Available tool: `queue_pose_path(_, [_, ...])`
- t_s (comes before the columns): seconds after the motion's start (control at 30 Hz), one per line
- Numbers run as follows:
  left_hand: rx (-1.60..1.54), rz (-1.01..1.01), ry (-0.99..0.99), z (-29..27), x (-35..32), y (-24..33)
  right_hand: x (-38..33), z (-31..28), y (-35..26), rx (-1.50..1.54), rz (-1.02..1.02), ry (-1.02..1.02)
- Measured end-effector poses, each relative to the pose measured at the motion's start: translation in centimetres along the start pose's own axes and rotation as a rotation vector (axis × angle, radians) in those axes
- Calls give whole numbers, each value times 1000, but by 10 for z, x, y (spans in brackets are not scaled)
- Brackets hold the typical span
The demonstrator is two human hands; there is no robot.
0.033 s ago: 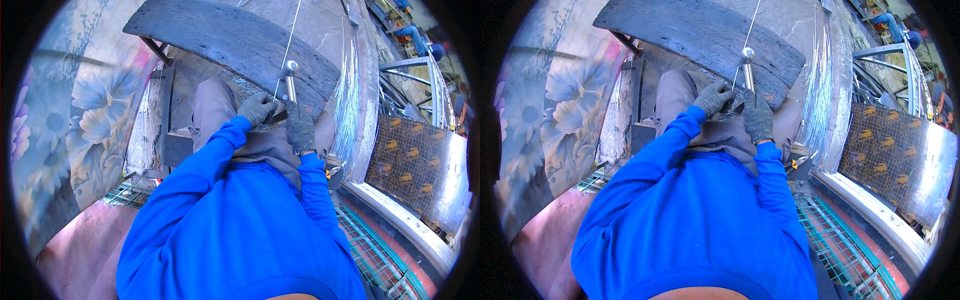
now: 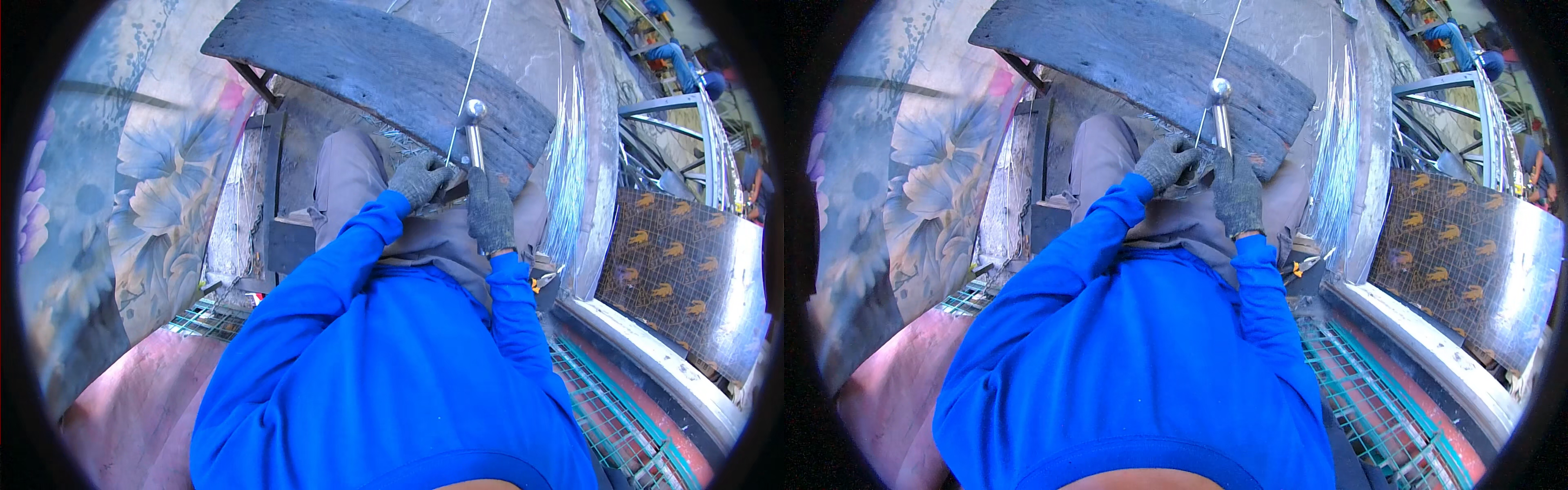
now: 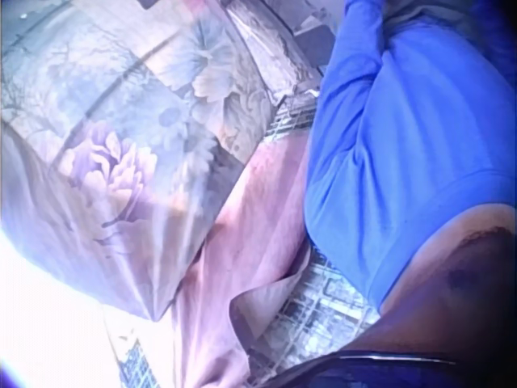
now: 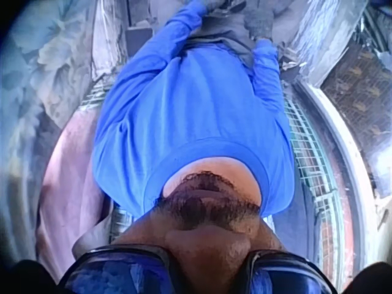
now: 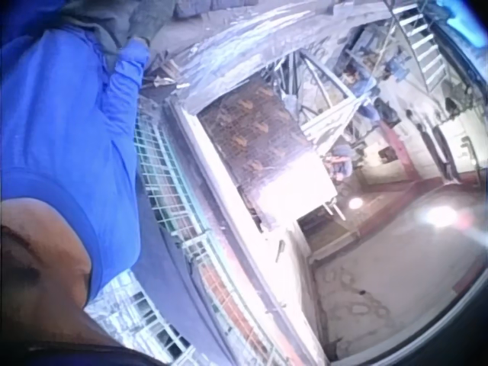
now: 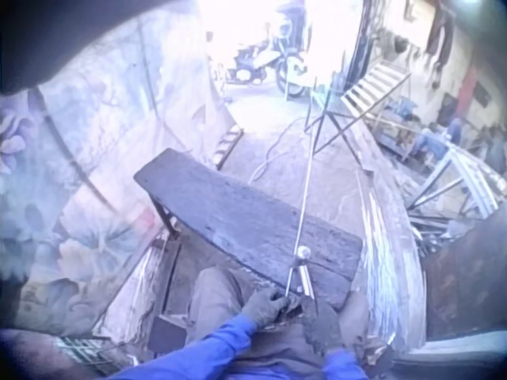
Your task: Straightening or shaping a thin metal rod by hammering it against a wooden block.
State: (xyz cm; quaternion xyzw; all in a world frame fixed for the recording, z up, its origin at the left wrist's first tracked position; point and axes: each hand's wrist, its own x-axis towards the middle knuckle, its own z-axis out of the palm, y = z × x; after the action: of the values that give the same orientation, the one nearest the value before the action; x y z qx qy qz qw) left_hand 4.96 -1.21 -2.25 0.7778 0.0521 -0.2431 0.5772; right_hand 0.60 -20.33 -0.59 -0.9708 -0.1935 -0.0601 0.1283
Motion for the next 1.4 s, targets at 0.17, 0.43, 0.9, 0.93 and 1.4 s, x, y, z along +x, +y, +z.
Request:
queue_pose_path(0.17, [-65,-22,-17,-5,10,2,-4,-7,-8,-22,-50,125])
queue_pose_path(0.43, [-374,-84,-34,-7,25,6,-1,-7,-23,318,273,65])
queue_pose_path(0.9, [-272,17,155,12,42,-21,19,-24,-18,303,277,36])
queue_pose_path(0.93, [-269,-22,134,15,41,-12,10,-11,-4,-73,-46,21])
queue_pose_path(1.4, [-225,-29,140,10,35,-6,15,-15,-15,38,4,148])
